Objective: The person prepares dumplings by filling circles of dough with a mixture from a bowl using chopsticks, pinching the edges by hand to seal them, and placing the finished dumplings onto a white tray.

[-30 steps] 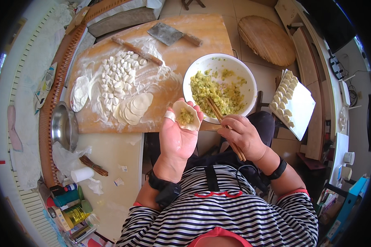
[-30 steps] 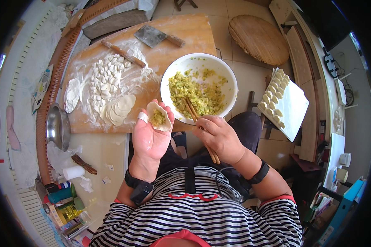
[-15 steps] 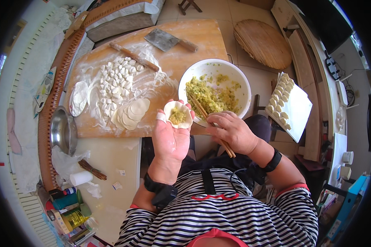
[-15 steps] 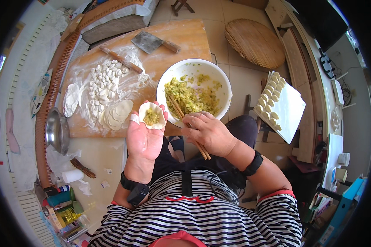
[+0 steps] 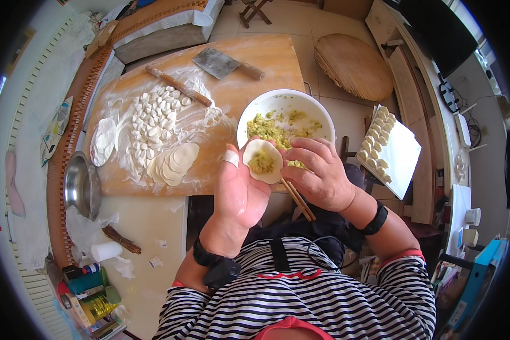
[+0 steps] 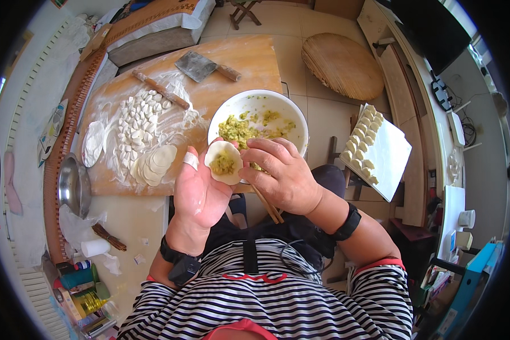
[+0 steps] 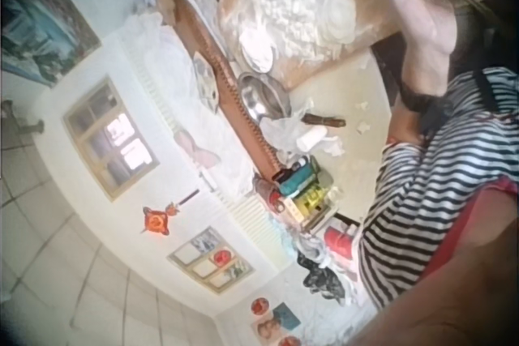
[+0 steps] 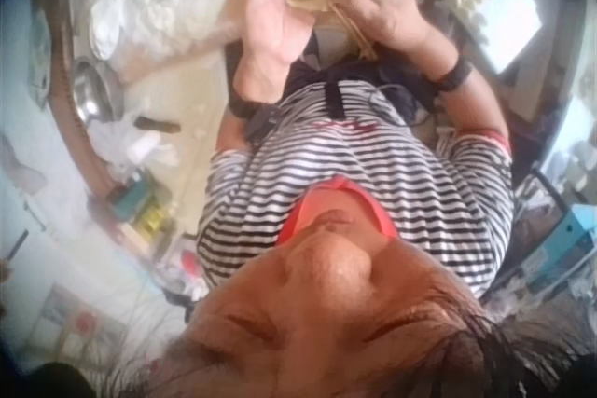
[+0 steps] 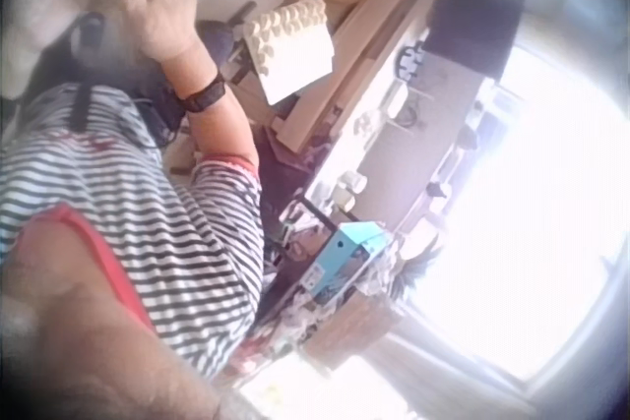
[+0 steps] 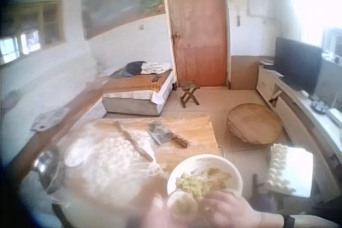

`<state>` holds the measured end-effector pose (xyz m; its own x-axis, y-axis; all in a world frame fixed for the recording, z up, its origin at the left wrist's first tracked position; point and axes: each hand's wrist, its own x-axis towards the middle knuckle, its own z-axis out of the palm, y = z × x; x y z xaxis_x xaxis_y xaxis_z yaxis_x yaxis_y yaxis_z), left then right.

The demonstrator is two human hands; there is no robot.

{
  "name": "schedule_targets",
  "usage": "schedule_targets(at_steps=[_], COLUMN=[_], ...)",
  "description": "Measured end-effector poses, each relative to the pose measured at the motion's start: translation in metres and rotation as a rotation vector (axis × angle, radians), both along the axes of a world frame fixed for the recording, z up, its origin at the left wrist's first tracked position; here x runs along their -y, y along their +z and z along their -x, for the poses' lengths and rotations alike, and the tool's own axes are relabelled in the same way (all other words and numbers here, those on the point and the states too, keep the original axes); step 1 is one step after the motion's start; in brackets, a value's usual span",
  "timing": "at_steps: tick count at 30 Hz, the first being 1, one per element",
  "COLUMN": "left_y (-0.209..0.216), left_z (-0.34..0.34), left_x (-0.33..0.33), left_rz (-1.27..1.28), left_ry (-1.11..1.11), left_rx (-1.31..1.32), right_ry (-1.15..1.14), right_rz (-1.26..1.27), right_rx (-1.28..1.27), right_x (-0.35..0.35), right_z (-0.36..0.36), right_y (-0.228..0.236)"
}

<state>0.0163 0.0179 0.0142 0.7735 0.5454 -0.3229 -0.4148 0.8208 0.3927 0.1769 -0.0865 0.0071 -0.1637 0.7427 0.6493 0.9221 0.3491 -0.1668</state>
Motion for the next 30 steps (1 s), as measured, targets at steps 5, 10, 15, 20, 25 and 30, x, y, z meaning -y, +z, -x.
schedule_targets(at_steps=[5, 10, 15, 20, 25, 30], left_y=[0.000, -0.008, -0.010, -0.003, -0.014, -0.022], left_z=[-0.005, -0.008, -0.005, -0.008, -0.011, -0.011], left_x=[0.012, 0.024, 0.021, 0.027, 0.030, 0.021], left_rz=[-0.082, -0.302, -0.325, -0.349, -1.056, -1.452], left_ry=[0.018, 0.007, -0.036, -0.013, 0.167, 0.261], left_rx=[-0.027, -0.076, 0.008, 0.089, -0.182, -0.415], right_ry=[0.011, -0.125, -0.161, -0.142, -0.182, -0.246], right_rz=[-0.031, -0.068, -0.089, -0.016, 0.010, -0.097], right_rx=[-0.040, -0.355, -0.424, -0.602, -0.757, -0.543], right_x=[-0.005, -0.013, -0.016, -0.013, -0.016, -0.021], right_z=[0.008, 0.019, 0.021, 0.018, 0.028, 0.033], right_y=[0.004, 0.004, 0.008, 0.005, 0.017, 0.019])
